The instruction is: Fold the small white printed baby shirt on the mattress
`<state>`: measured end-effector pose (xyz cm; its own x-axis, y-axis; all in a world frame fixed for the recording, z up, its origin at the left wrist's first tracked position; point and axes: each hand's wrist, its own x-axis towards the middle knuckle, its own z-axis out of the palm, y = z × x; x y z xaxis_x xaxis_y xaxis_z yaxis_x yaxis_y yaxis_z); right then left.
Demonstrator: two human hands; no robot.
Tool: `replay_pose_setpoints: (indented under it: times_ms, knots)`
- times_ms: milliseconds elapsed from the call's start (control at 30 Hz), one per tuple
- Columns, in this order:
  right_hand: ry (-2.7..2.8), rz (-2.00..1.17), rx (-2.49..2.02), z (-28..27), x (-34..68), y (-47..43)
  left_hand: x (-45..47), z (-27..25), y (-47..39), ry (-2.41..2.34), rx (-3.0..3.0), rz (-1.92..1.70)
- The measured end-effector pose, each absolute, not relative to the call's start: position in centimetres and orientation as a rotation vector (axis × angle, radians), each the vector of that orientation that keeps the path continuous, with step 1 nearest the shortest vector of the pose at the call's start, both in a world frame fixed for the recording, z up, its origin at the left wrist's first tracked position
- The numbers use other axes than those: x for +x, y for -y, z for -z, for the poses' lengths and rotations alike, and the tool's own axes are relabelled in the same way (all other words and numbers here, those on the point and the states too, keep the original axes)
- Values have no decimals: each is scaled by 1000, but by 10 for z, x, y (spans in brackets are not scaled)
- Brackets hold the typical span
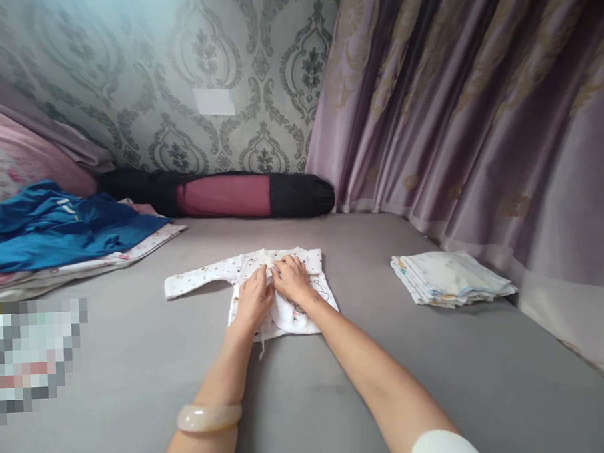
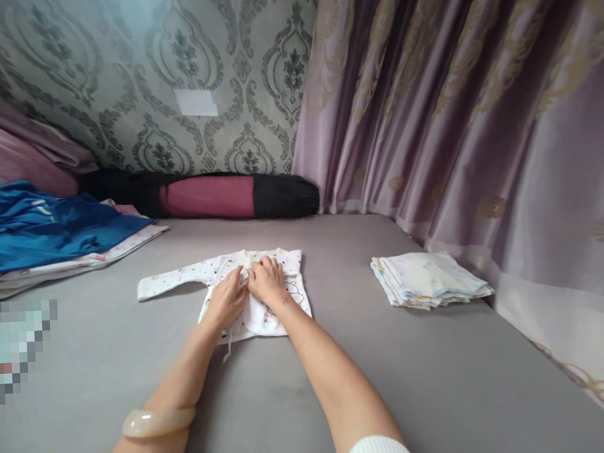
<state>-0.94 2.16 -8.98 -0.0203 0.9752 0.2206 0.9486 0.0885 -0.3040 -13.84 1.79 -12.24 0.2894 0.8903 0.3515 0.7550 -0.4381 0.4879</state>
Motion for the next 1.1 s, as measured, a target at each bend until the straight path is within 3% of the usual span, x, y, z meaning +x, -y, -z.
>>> replay_pose_setpoints:
  times_ms: [267, 433, 767, 1100]
  knots:
    - [1888, 28, -2048, 85, 16, -16, -127, 106, -9, -1451, 2372, -549]
    - [1938, -104, -2175, 96, 38, -16, -124, 105, -5, -1445, 2434, -383]
    - [1963, -270, -2213, 92, 45, -20, -132, 109, -3, -1407, 2448, -613]
    - [1930, -204, -2284, 99, 62, -20, -143, 124, -12, -1546, 2422, -855]
